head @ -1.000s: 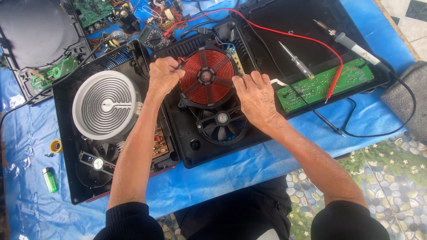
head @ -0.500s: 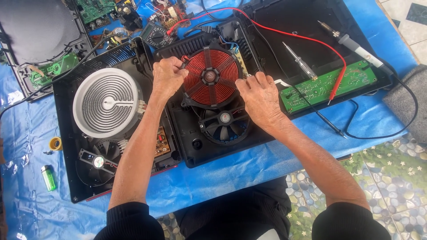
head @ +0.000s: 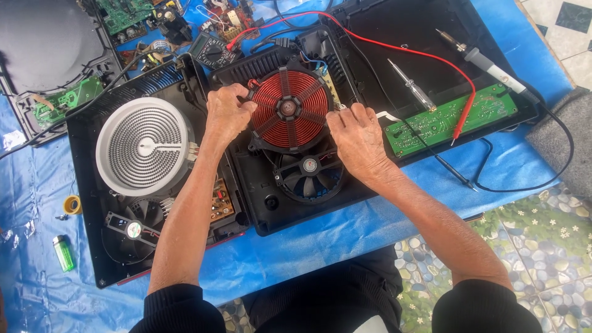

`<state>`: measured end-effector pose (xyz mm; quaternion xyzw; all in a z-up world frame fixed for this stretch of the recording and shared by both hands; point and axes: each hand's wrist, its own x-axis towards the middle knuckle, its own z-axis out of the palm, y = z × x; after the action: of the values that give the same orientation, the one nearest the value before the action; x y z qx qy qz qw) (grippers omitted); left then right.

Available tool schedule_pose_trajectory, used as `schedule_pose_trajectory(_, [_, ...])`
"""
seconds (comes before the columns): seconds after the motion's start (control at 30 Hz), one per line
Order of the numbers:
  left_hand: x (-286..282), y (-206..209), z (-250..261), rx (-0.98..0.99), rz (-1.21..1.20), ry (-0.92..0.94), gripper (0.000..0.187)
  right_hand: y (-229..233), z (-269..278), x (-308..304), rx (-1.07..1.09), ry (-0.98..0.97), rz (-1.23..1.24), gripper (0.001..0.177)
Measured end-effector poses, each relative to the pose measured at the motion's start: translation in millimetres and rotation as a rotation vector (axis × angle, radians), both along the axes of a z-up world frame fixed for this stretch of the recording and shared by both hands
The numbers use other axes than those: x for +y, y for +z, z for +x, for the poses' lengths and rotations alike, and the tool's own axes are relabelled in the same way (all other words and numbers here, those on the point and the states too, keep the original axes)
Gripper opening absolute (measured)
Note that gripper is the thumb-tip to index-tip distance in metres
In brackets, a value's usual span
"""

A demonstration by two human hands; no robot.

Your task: The person works on an open electronic device, using a screwdriver to remove a red fan from a heatsink. They then reposition the fan and continue adjusting components within the device casing.

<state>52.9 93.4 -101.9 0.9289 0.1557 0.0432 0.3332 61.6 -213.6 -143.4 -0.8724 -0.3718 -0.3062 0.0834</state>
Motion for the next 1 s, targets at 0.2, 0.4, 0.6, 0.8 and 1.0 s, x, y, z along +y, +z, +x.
schedule_pose_trajectory(0.2, [-6, 6, -4, 0.024, -0.013, -0.025, 0.028, 2, 2, -1, 0.009, 0.011, 0.011, 0.045])
schedule_pose_trajectory(0.4, [-12, 17, -14, 0.028, -0.118, -0.015, 0.028, 1, 6, 0, -0.011, 0.054, 0.024, 0.041])
schedule_pose_trajectory(0.6, [-7, 9, -11, -0.017, -0.178, -0.015, 0.021, 2, 6, -1, 0.024, 0.056, 0.090, 0.043])
schedule_pose_trajectory(0.8, [-5, 12, -11, -0.024, -0.152, -0.040, 0.021, 4, 4, -2, 0.034, 0.074, 0.132, 0.041])
schedule_pose_trajectory(1.0, [-5, 19, -16, -0.052, -0.222, 0.012, 0.020, 5, 8, -2, 0.064, 0.081, 0.186, 0.036])
